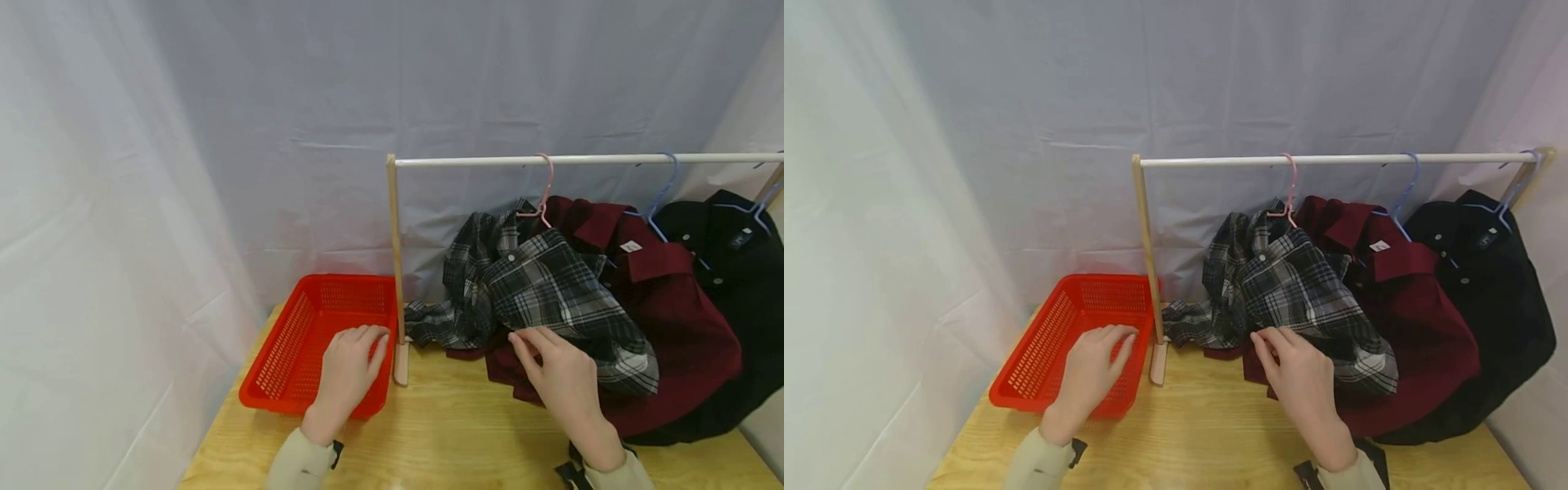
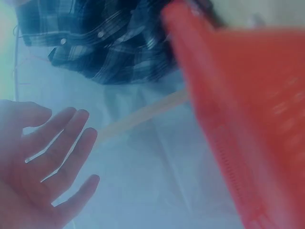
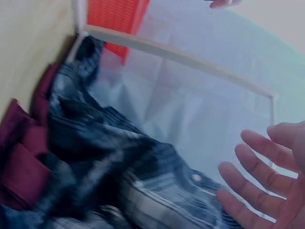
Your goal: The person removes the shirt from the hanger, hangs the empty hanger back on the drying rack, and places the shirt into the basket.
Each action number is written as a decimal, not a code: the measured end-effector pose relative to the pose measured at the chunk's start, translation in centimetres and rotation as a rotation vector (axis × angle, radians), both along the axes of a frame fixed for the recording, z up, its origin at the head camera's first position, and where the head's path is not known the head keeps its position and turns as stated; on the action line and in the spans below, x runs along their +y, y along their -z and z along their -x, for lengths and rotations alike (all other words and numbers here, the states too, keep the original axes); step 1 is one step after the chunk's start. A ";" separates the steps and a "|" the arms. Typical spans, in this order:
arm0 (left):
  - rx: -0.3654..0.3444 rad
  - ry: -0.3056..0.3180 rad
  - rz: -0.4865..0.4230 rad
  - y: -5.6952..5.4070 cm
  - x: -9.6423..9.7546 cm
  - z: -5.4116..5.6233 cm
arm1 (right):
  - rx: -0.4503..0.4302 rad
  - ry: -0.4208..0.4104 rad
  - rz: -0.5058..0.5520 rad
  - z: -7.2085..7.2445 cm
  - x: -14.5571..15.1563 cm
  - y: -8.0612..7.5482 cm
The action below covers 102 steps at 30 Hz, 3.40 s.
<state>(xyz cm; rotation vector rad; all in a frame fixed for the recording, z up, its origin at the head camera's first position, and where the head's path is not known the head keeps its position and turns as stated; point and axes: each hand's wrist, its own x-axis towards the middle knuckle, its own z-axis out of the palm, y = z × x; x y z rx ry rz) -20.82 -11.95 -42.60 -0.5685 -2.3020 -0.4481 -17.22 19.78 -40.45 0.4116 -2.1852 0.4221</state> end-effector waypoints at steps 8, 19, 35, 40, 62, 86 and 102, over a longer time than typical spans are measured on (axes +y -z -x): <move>0.081 0.014 0.040 -4.0 0.2 2.9 | 0.121 -0.007 0.035 1.2 1.1 -4.3; 0.169 -0.023 0.036 -8.1 1.2 7.7 | 0.131 0.109 0.041 3.3 3.8 -7.4; 0.184 -0.307 0.180 -9.1 3.9 13.1 | 0.008 0.247 -0.012 4.6 5.6 -6.3; 0.240 -0.328 0.205 -8.5 4.2 13.6 | -0.027 0.297 -0.015 4.6 6.0 -6.1; 0.279 -0.334 0.222 -7.9 4.4 14.9 | -0.009 0.242 0.013 5.5 7.1 -6.0; 0.207 -0.309 0.161 -7.2 3.9 13.9 | 0.135 0.211 0.013 3.4 7.7 -4.0; 0.149 -0.303 0.132 -7.4 3.9 13.6 | 0.112 0.238 -0.068 1.9 8.4 -0.3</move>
